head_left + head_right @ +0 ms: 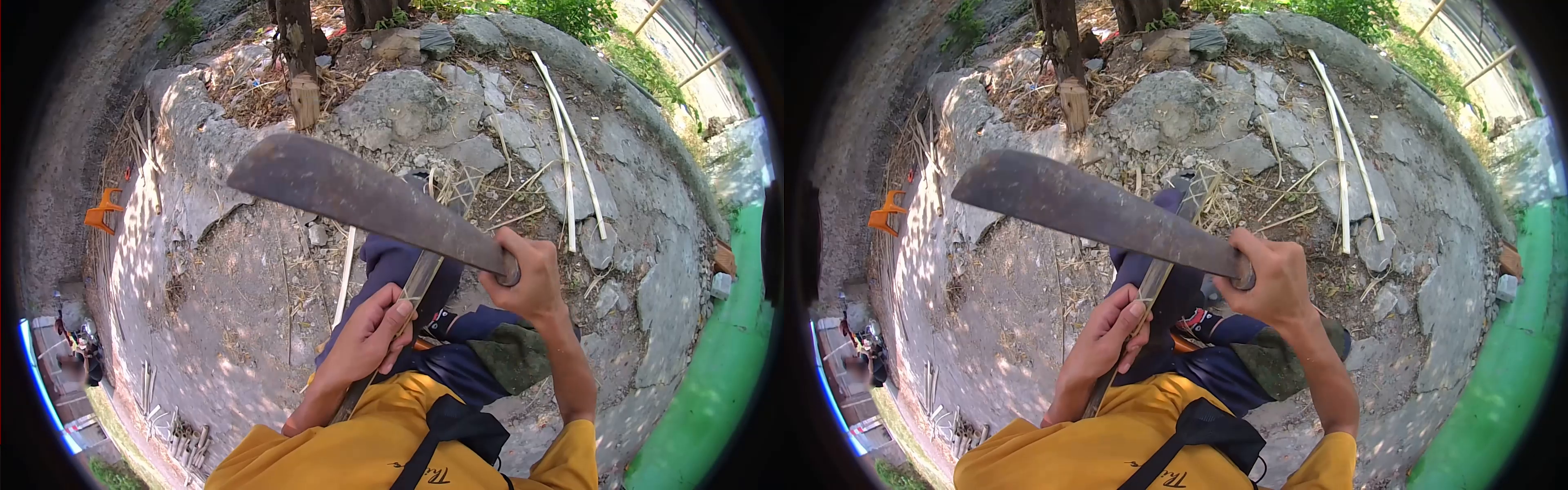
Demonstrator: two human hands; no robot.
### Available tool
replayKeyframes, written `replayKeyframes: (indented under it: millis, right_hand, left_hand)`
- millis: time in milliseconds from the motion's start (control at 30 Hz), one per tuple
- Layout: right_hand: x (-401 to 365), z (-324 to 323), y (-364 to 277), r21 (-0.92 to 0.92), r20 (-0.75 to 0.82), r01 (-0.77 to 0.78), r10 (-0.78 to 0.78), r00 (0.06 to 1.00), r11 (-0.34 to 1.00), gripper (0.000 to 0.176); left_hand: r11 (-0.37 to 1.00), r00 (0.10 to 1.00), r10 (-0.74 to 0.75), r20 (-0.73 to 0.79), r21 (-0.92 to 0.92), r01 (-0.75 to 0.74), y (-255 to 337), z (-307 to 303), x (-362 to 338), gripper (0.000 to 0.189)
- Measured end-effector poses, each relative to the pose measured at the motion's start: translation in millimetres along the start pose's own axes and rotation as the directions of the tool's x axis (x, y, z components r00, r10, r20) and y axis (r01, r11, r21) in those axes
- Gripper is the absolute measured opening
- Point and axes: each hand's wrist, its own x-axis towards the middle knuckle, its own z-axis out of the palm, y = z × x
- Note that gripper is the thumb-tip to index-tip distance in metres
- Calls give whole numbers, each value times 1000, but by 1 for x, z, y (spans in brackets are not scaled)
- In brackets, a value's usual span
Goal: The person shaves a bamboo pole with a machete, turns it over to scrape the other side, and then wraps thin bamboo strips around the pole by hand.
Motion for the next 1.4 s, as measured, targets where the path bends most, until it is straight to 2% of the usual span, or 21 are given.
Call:
replayKeyframes:
  millis: [100, 233, 367, 433, 467, 533, 600, 667, 800, 900, 1000, 1100, 1233, 1400]
  right_hand:
    - [-18, 10, -10, -26, 145, 128, -123, 982, 991, 43]
    - [-26, 21, -11, -53, 259, 132, -114, 959, 990, 42]
    - [-10, 20, 1, -79, 222, 123, -103, 970, 989, 37]
    - [10, 17, 24, -141, 83, 16, -4, 997, 990, 34]
    - [16, 13, 29, -143, 73, 17, -7, 997, 990, 34]
    - [28, 6, 35, -131, -111, -43, 28, 993, 990, 32]
    - [17, 2, 22, -103, -91, -33, 23, 996, 994, 32]
    - [-3, 3, 4, -22, 17, 74, -74, 997, 997, 35]
    - [-32, 19, -18, -20, 160, 158, -153, 975, 987, 45]
    - [-46, 35, -21, -33, 231, 153, -141, 963, 988, 48]
    - [-49, 38, -28, -13, 252, 101, -95, 963, 995, 40]
    - [-53, 44, -26, 0, 247, 111, -107, 963, 994, 47]
    - [-51, 43, -27, 13, 241, 111, -111, 964, 994, 45]
    - [-47, 45, -28, 27, 259, 86, -90, 962, 996, 44]
  left_hand:
    - [999, 997, -52, -59, 11, 52, 0, 4, -1, 31]
    - [997, 997, -48, -56, 59, 52, 0, 6, -3, 31]
    - [992, 998, 2, -63, 123, 6, -1, 4, -3, 26]
    - [991, 998, 23, -63, 137, -14, -3, 6, -5, 22]
    - [990, 998, 15, -65, 142, -5, -3, 7, -6, 23]
    - [988, 998, 17, -62, 154, -8, 0, 8, -4, 24]
    - [981, 996, 23, -88, 193, -6, 1, 9, -4, 22]
    - [981, 995, 14, -102, 196, 7, 1, 10, -3, 21]
    - [968, 996, 6, -86, 249, 16, -6, 8, -5, 13]
    - [974, 991, 49, -122, 223, -21, -8, 8, -7, 8]
    - [974, 992, 49, -119, 228, -21, -7, 8, -8, 10]
    - [958, 990, 86, -113, 283, -51, -10, 7, -7, 9]
    - [948, 988, 117, -97, 306, -82, -11, 6, -6, 9]
    - [979, 988, 50, -148, 204, -19, -4, 7, -7, 3]
